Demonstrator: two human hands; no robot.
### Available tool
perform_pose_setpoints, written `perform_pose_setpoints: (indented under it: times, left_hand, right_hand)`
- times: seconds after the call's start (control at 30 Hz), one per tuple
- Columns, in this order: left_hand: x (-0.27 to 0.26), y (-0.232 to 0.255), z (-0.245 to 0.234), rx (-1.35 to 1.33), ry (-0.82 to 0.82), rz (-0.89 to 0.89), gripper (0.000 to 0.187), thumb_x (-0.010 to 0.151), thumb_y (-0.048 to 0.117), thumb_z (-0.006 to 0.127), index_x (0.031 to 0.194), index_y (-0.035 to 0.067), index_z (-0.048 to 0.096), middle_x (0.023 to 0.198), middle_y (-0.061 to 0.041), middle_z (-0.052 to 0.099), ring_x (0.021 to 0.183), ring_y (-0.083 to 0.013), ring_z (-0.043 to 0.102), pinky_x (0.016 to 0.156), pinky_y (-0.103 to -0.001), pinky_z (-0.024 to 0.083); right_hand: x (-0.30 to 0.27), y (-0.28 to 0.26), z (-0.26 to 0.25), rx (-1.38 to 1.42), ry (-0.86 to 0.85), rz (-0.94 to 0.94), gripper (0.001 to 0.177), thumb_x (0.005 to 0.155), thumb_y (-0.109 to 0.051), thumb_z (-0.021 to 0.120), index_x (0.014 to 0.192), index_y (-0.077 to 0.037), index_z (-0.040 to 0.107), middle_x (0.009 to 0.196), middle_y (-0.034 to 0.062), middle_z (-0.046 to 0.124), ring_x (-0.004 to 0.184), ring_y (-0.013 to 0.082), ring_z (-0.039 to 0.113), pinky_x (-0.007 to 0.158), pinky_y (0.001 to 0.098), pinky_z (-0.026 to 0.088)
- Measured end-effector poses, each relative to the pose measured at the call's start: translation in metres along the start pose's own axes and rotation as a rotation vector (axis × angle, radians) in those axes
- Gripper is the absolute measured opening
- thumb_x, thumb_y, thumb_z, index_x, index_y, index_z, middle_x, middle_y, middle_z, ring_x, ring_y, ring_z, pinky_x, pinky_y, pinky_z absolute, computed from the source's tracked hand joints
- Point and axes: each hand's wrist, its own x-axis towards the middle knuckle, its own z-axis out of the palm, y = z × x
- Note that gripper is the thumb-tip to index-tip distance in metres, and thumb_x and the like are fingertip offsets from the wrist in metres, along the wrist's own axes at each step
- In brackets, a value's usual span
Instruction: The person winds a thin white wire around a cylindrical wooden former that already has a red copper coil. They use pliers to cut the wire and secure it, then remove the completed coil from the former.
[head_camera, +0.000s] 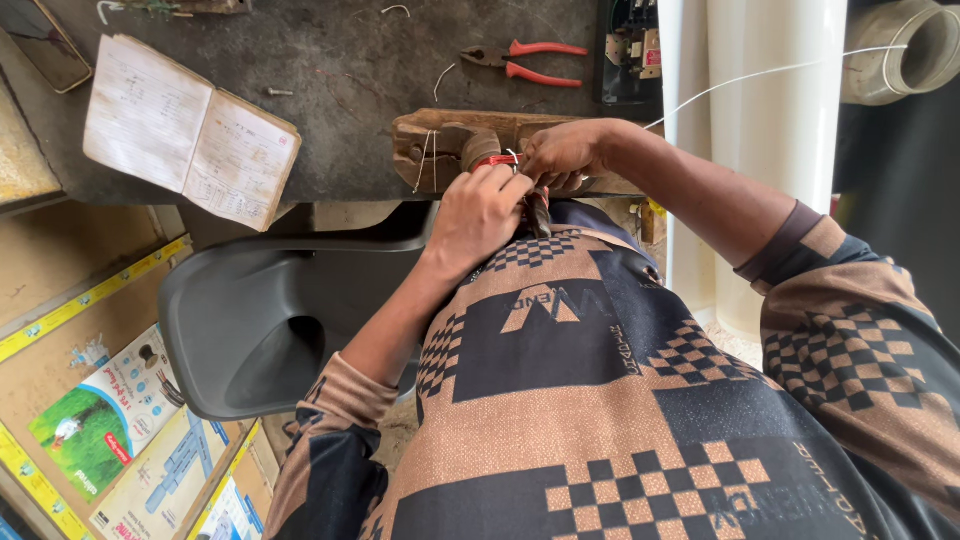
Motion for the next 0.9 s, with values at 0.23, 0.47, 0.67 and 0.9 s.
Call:
perform_pose_setpoints:
  times: [0.23,0.47,0.67,0.9]
  left_hand:
    - [-0.007,-0.005,-0.001,0.010,0.040,0.141,0.006,0.085,0.010,0.074,0.089,0.010,0.071,0.090,-0.004,0.064,0.091,-0.0228,0.064,0.077,-0.038,0.052]
    - [-0.016,-0.017,0.023,-0.549,0.146,-0.270,0.012,0.086,0.007,0.080,0.096,0.005,0.073,0.094,-0.007,0.069,0.089,-0.0234,0.067,0.079,-0.034,0.053]
    - [-0.018,-0.029,0.042,-0.936,0.160,-0.640,0.013,0.092,0.015,0.079,0.099,0.004,0.076,0.090,-0.001,0.068,0.080,-0.0129,0.059,0.074,-0.028,0.049]
    - [-0.005,-0.058,0.034,-1.354,-0.094,-0.548,0.030,0.099,0.021,0.065,0.127,0.012,0.061,0.110,-0.001,0.072,0.106,-0.0081,0.066,0.095,-0.024,0.054]
  right_hand:
    - [0.001,-0.005,0.006,-0.011,0.001,0.027,0.026,0.091,-0.010,0.067,0.067,-0.011,0.056,0.054,-0.0086,0.038,0.044,0.0050,0.031,0.038,0.0245,0.019]
    - [-0.032,-0.018,0.020,-0.816,0.506,-0.248,0.030,0.090,-0.034,0.074,0.113,-0.015,0.080,0.095,0.0057,0.077,0.082,0.0192,0.071,0.073,0.0359,0.054]
    - [-0.039,-0.023,0.046,-0.735,0.514,-0.200,0.042,0.079,-0.041,0.084,0.114,-0.019,0.080,0.106,0.0102,0.078,0.091,0.0235,0.072,0.078,0.0410,0.056]
    - [-0.054,-0.019,0.076,-0.848,0.734,-0.498,0.019,0.086,-0.023,0.078,0.101,-0.012,0.082,0.101,0.0098,0.078,0.087,0.0262,0.075,0.081,0.0406,0.057]
